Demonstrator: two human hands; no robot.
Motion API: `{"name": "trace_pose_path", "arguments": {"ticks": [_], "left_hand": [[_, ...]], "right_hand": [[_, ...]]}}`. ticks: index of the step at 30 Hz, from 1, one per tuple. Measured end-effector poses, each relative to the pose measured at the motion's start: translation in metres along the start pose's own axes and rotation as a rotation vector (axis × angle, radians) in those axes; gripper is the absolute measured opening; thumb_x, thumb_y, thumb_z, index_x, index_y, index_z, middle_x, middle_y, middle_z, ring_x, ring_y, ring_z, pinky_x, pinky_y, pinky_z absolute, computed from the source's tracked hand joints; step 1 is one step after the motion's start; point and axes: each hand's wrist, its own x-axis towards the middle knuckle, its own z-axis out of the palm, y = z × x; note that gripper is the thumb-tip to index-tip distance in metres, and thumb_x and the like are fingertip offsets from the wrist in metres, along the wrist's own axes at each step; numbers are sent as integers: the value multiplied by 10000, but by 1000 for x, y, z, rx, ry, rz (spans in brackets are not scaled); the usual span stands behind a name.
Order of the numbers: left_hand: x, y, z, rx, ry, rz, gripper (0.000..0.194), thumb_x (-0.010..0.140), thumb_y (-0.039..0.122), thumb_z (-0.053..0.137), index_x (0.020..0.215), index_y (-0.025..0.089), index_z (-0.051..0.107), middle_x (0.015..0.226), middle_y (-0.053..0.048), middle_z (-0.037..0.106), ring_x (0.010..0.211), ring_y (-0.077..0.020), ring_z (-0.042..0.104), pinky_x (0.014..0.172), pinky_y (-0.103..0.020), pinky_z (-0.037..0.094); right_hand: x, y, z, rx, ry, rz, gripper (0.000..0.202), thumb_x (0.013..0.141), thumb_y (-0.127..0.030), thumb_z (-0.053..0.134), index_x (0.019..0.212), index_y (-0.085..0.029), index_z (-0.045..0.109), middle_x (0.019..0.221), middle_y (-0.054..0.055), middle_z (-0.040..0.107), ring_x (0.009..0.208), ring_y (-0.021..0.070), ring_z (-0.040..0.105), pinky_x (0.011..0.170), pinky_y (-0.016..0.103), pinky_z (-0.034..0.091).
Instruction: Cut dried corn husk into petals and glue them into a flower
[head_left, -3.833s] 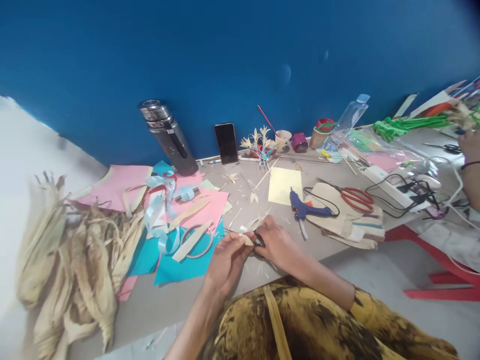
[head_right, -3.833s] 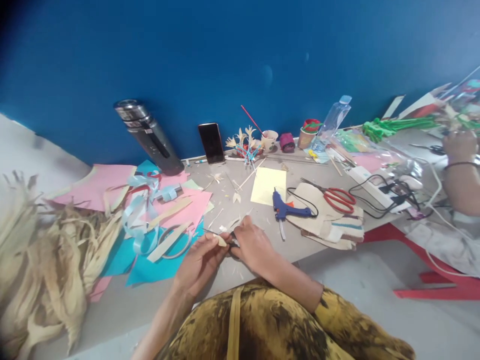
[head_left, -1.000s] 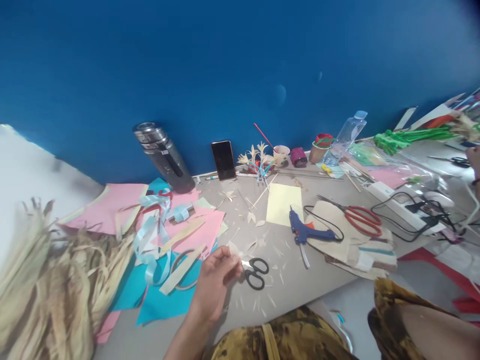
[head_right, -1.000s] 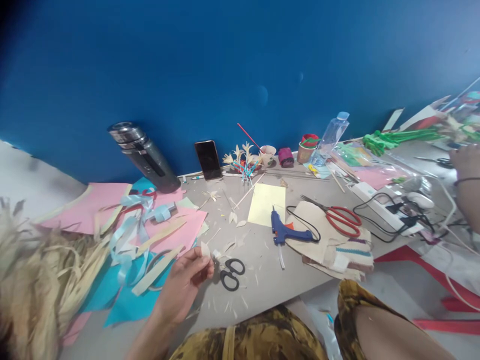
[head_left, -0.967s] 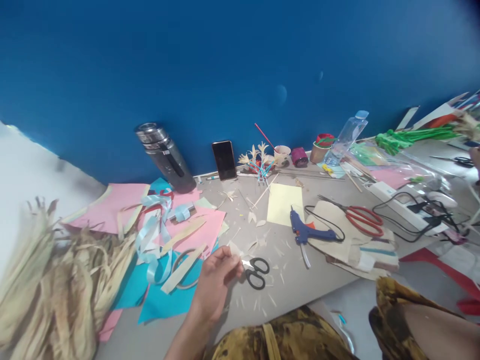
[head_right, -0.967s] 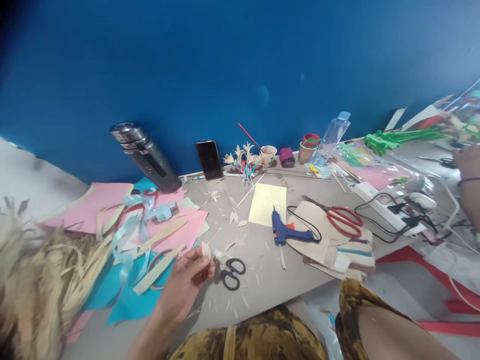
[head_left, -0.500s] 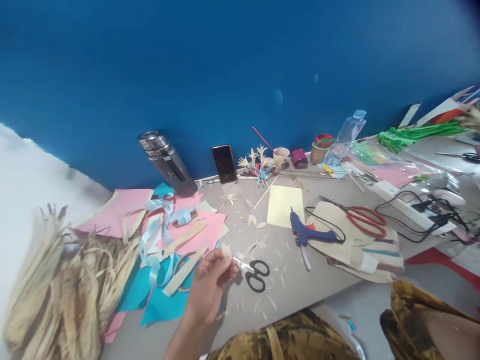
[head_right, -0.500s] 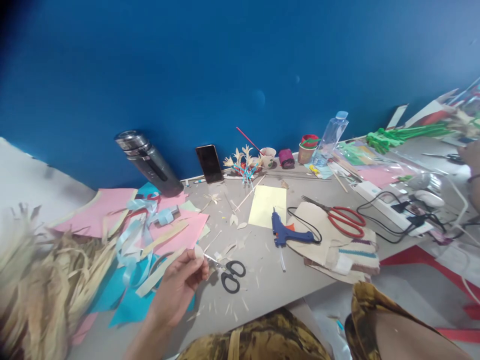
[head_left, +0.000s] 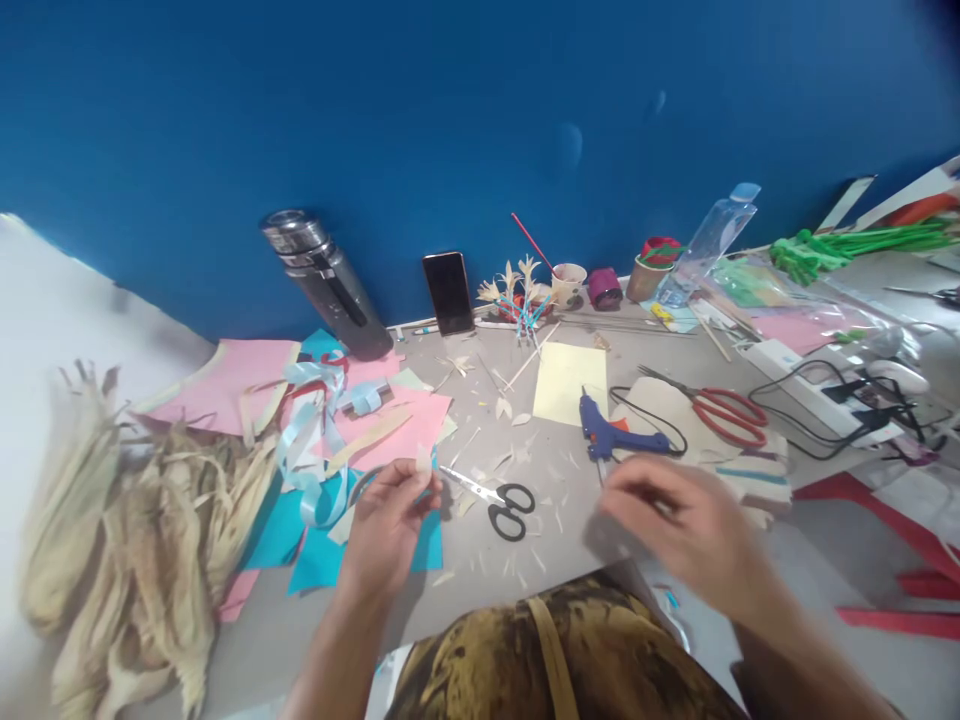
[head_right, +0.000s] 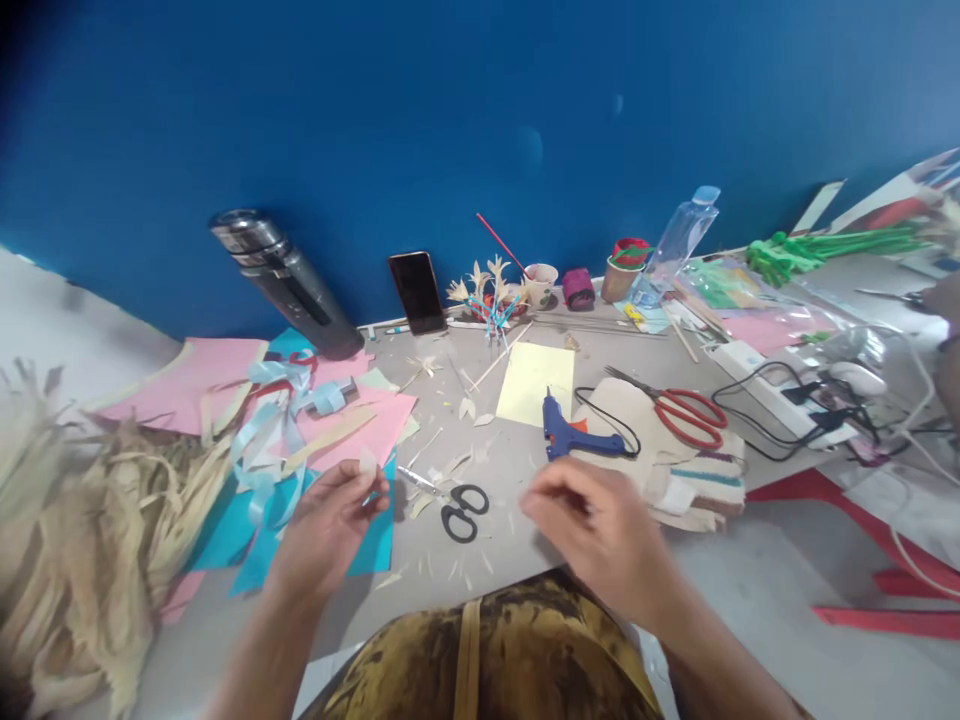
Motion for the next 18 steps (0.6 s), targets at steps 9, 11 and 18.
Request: {"name": "trace_pose_path", "arguments": {"ticks": [9,11,18], "left_hand": [[-8,-1,0,13,-48,22,216,669,258,815,705,192,612,612,13,609,594,-134,558,584,-248,462],[-9,-2,-2,26,-47,20,216,680,267,809,702,192,608,604,15,603,590,-132,554,585,-245,457],[-8,-5,-9,27,-40,-17,234,686,297,816,710,194,608,622,15,603,608,-133,552,599,-246,461]], "right_hand": [[31,18,94,-369,-259,-81,153,865,-302,689,971,-192,674,974,64,706,880,225,647,672,279,370],[33,17,93,-378,-285,-82,139,867,-323,691,923,-197,676,936,55,713,857,218,647,662,275,352],[47,19,61,-408,-245,13,223,954,-270,528,822,-199,694,842,40,728,781,186,648,654,269,344]]}}
